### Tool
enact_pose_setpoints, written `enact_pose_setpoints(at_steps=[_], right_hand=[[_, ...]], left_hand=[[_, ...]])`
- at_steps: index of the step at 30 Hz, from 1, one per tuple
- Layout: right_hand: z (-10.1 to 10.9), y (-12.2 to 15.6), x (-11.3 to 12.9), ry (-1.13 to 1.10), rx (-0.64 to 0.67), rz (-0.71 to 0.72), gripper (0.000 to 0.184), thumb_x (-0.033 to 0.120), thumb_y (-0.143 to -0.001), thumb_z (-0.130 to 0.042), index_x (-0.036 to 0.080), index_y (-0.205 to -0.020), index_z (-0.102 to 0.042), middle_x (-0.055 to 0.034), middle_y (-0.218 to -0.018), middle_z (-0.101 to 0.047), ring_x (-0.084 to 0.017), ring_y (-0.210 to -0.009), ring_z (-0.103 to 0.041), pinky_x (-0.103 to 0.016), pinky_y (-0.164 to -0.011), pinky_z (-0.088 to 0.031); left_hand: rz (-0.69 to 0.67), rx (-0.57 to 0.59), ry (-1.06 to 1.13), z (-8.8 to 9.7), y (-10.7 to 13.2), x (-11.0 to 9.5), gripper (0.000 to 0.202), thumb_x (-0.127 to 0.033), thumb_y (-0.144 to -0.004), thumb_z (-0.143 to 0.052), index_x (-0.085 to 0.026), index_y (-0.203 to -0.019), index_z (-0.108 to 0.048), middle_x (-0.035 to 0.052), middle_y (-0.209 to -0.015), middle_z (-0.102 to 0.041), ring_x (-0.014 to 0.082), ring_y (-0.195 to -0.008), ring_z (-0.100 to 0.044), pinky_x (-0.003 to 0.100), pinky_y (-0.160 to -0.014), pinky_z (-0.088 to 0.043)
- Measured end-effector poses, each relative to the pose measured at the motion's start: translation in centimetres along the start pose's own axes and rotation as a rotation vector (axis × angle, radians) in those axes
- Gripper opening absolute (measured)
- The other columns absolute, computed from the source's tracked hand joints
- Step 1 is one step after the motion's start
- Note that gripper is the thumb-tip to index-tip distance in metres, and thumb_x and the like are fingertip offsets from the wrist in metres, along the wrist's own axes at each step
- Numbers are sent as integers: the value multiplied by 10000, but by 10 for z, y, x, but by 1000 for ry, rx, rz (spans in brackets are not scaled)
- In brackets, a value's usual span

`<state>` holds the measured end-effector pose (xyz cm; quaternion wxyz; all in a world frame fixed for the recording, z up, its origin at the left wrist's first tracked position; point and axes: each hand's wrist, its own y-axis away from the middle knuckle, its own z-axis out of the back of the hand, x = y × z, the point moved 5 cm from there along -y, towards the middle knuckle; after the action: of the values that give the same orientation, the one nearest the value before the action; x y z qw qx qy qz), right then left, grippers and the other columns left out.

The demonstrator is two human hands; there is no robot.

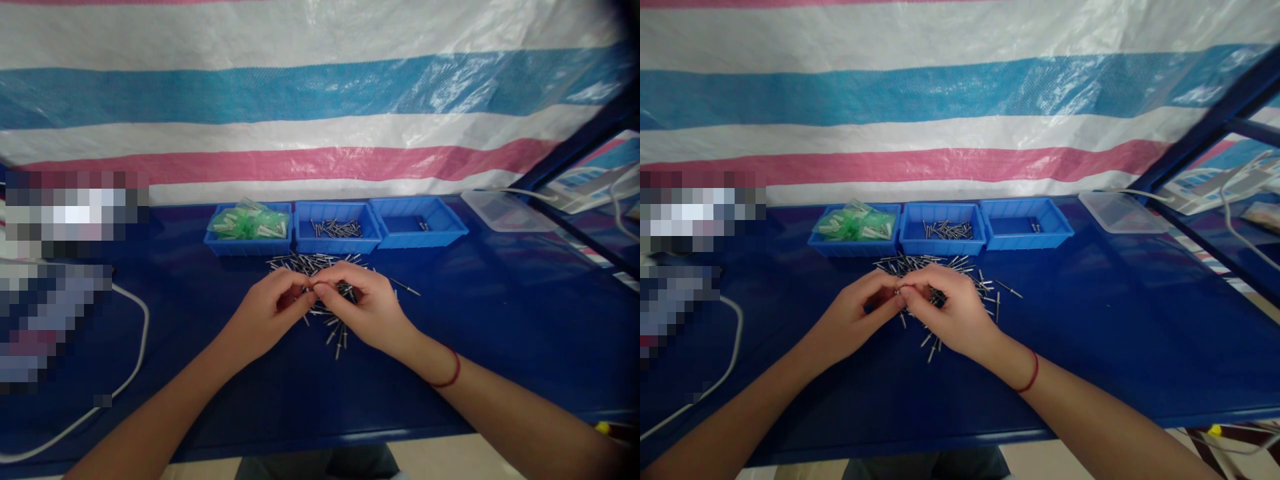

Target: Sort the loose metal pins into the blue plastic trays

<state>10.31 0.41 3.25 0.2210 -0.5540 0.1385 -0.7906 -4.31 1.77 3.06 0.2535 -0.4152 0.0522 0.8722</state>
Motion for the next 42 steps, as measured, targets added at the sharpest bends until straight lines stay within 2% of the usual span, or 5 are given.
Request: enact_pose_setpoints(at_steps=[13, 19, 26, 37, 42], right_hand=[[0, -6, -8, 203, 83, 75, 121, 191, -866, -567, 188, -847, -687, -26, -740, -679, -148, -697, -601, -312, -734, -428], [23, -14, -38, -314, -212, -373, 183, 350, -839, -613, 184, -827, -687, 19, -611, -570, -105, -570, -501, -247, -563, -405], [74, -24, -71, -846, -603, -580, 195, 337, -775, -649, 238, -939, -614, 84, -563, -430, -58, -418, -323, -206, -425, -323], [68, -24, -62, -816, -552, -636, 100, 228, -752, -578, 173, -816, -631, 48, -571, -462, -64, -433, -342, -201, -393, -290], [62, -24, -55, -822, -481, -613, 83, 224, -764, -577, 166, -792, -629, 45, -588, -464, -57, -441, -346, -197, -402, -278]], left_hand=[[-48, -236, -33, 14, 3, 5, 137, -309, -847, -621, -182, -897, -634, -13, -768, -532, 100, -620, -481, 223, -584, -395], [-22, -171, -30, 12, 4, 2, 205, -315, -897, -550, -188, -1055, -586, -34, -734, -548, 97, -619, -514, 217, -601, -412], [-159, -38, -208, 6, 2, 1, 138, -221, -908, -515, -168, -960, -632, 16, -852, -596, 119, -743, -561, 249, -713, -427], [-598, 215, -487, -38, 22, -26, 280, -491, -878, -559, -320, -1076, -659, 23, -946, -618, 182, -862, -532, 333, -749, -340], [-631, 125, -627, -50, 25, -24, 140, -292, -915, -556, -240, -950, -682, 17, -887, -613, 143, -787, -549, 297, -710, -358]])
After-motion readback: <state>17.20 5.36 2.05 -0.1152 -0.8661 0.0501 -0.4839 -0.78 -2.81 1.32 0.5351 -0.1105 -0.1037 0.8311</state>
